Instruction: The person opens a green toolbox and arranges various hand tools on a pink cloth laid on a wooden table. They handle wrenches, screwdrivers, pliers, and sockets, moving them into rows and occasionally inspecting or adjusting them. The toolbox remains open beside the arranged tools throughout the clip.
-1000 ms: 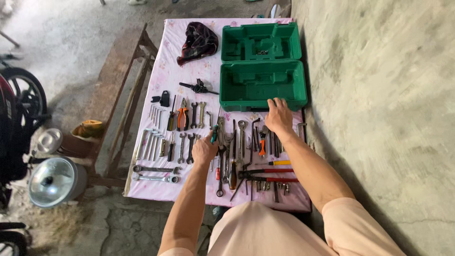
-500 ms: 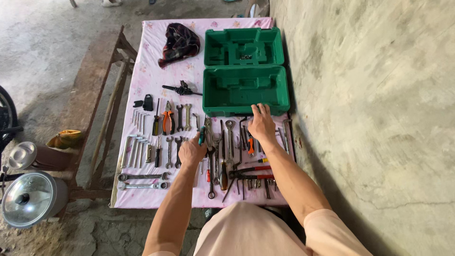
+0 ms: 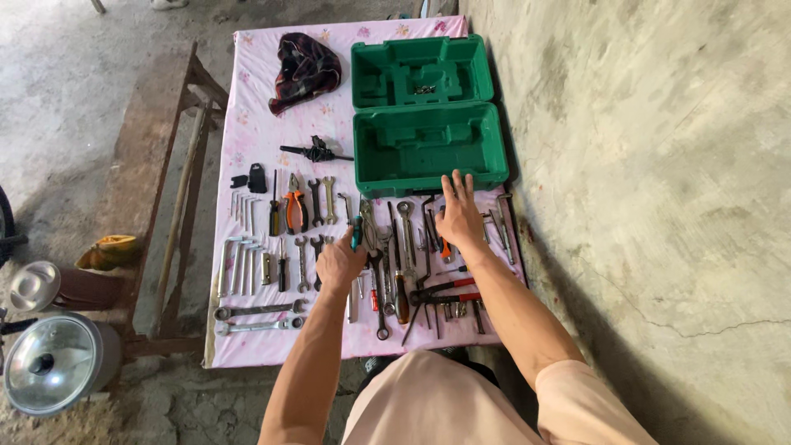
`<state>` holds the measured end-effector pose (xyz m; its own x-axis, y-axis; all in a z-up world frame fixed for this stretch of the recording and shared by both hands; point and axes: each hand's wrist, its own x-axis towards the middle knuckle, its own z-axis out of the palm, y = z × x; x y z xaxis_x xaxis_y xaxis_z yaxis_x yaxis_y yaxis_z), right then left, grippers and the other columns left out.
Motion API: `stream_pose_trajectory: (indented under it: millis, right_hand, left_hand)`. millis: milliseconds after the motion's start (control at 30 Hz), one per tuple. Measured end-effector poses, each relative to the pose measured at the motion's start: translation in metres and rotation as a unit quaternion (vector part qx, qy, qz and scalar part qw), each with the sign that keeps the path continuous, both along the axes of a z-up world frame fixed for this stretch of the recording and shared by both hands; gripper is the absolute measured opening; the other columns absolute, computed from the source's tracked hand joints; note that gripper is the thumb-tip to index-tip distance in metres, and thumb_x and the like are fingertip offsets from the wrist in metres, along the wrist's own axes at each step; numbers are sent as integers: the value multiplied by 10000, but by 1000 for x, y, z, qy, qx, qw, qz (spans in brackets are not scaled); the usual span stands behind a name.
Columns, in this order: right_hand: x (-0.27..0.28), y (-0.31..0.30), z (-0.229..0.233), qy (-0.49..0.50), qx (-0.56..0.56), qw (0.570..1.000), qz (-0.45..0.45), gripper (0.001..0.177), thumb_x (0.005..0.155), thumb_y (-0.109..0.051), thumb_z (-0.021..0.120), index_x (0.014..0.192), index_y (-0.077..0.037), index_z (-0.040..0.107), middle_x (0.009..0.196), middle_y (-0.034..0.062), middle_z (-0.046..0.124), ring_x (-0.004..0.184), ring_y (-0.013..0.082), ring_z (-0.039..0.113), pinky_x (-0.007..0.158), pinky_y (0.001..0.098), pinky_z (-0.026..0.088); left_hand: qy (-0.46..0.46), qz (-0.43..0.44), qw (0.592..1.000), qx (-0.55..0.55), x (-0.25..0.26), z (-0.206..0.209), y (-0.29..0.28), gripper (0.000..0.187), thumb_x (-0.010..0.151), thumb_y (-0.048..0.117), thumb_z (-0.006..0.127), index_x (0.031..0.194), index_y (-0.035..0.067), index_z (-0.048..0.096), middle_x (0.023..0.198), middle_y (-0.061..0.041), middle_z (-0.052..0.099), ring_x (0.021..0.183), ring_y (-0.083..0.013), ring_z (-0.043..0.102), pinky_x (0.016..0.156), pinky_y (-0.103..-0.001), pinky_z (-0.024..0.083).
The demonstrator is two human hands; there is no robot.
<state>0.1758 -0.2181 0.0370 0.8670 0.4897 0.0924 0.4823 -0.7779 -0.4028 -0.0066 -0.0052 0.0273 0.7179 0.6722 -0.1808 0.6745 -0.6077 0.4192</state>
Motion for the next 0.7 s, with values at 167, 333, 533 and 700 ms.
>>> stream_pose_trajectory:
  millis: [167, 333, 533, 700]
  right_hand:
    - [-4, 4, -1, -13, -6, 1000, 1, 870, 798, -115, 673, 1592, -128, 317, 1693, 116, 196, 1557, 382, 146, 1062, 462, 508]
    - [-4, 8, 9, 25, -28, 999, -19, 861, 821, -125, 662, 1596, -142, 289, 1707, 82, 166, 1575, 357, 120, 1048, 450, 513]
    - [-15, 6, -2, 10, -5, 999, -39, 766, 832, -181, 700, 1532, -115, 398, 1694, 86, 218, 1554, 392, 168, 1138, 469, 418]
    - [-27, -15, -36, 2, 42, 996, -75, 620, 840, -223, 711, 1420, -76, 551, 1609, 144, 408, 1504, 435, 326, 1197, 491, 353]
  left_hand:
    - [1, -21, 1000, -8, -7, -8, 7, 610, 835, 402, 651, 1439, 340, 598, 959, -252, 735, 907, -456, 715, 837, -540, 571]
    - [-11, -27, 999, -46, -10, -20, 14, 630, 848, 425, 652, 1464, 334, 559, 972, -255, 733, 934, -458, 709, 843, -546, 561]
    - [-111, -72, 990, -43, 3, -12, 37, 712, 864, 434, 701, 1498, 181, 499, 1160, -260, 699, 1089, -450, 667, 924, -520, 531]
    - [-168, -131, 976, -50, 38, 27, 35, 720, 886, 359, 709, 1525, 174, 435, 1440, -165, 582, 1246, -397, 596, 998, -489, 500]
